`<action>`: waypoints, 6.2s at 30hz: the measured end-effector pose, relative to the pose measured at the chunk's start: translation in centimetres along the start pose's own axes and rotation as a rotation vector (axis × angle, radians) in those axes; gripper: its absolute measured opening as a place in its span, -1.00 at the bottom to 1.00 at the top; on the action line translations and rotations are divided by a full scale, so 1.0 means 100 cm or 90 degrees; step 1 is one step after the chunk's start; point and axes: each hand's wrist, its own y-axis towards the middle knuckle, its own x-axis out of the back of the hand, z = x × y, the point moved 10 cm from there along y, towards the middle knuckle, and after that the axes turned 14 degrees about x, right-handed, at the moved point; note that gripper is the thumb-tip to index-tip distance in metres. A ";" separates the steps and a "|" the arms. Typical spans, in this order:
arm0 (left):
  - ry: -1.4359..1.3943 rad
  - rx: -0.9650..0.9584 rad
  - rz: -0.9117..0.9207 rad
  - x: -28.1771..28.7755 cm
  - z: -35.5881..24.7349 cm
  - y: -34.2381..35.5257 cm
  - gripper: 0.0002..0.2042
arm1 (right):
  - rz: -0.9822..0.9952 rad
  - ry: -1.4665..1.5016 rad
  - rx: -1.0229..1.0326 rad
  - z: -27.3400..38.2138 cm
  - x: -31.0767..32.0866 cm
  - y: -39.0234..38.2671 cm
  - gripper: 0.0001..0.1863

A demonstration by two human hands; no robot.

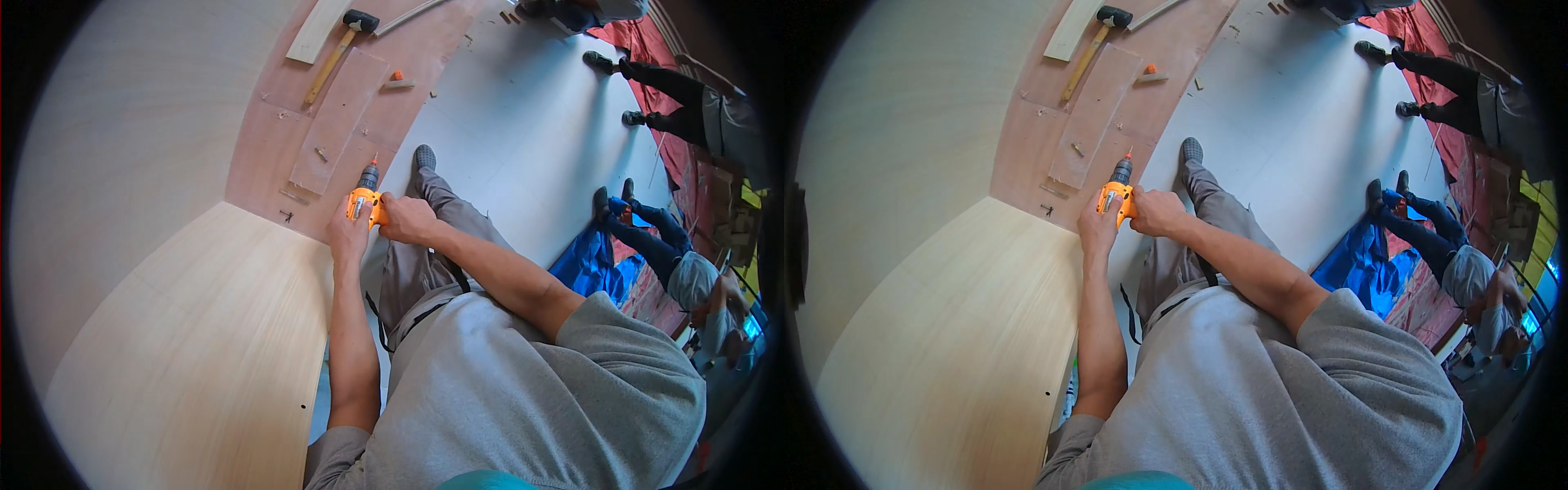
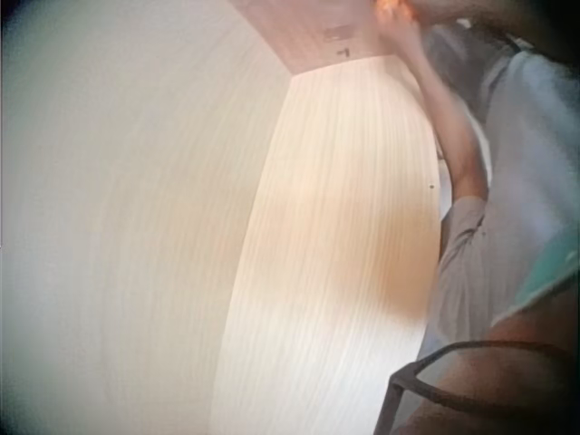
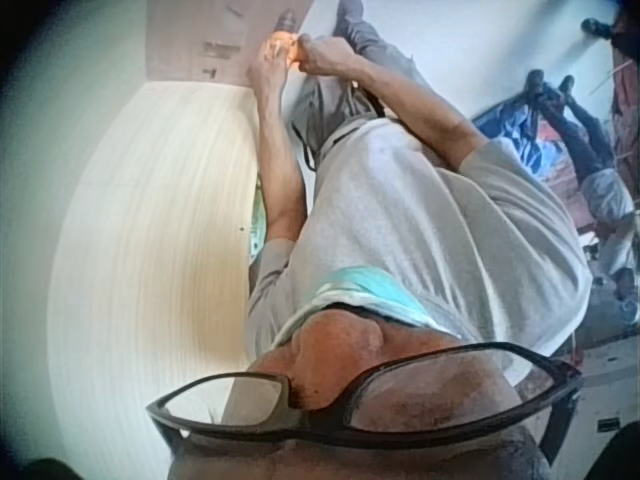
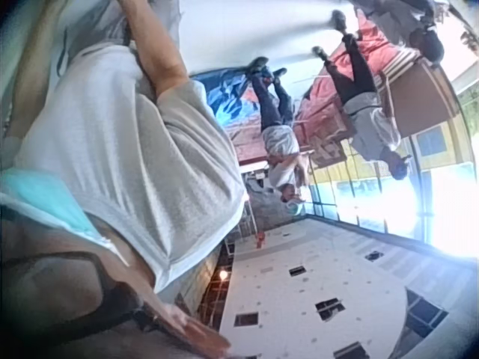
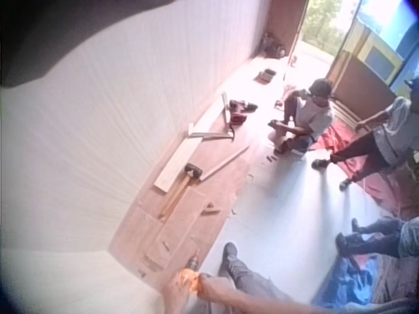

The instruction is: The person assembles wooden furniture by aligning wooden boards and driving screws into the wood using a power drill.

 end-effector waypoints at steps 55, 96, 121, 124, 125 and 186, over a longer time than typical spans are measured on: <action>-0.290 0.098 0.063 -0.040 0.098 0.068 -0.34 | -0.072 0.003 -0.017 -0.016 -0.078 0.040 -0.53; -0.243 0.004 0.008 -0.033 0.083 0.071 -0.30 | -0.072 -0.002 -0.066 -0.020 -0.071 0.045 -0.49; -0.265 0.009 0.007 -0.031 0.074 0.064 -0.33 | -0.068 -0.016 -0.050 -0.016 -0.062 0.044 -0.47; -0.252 0.020 0.026 -0.032 0.073 0.064 -0.34 | -0.067 -0.030 -0.055 -0.015 -0.060 0.041 -0.56; -0.240 0.022 0.027 -0.033 0.072 0.063 -0.34 | -0.073 -0.030 -0.056 -0.019 -0.063 0.042 -0.55; -1.078 0.290 0.322 -0.006 0.034 0.036 -0.71 | -0.110 -0.076 0.480 0.054 -0.011 0.013 -0.55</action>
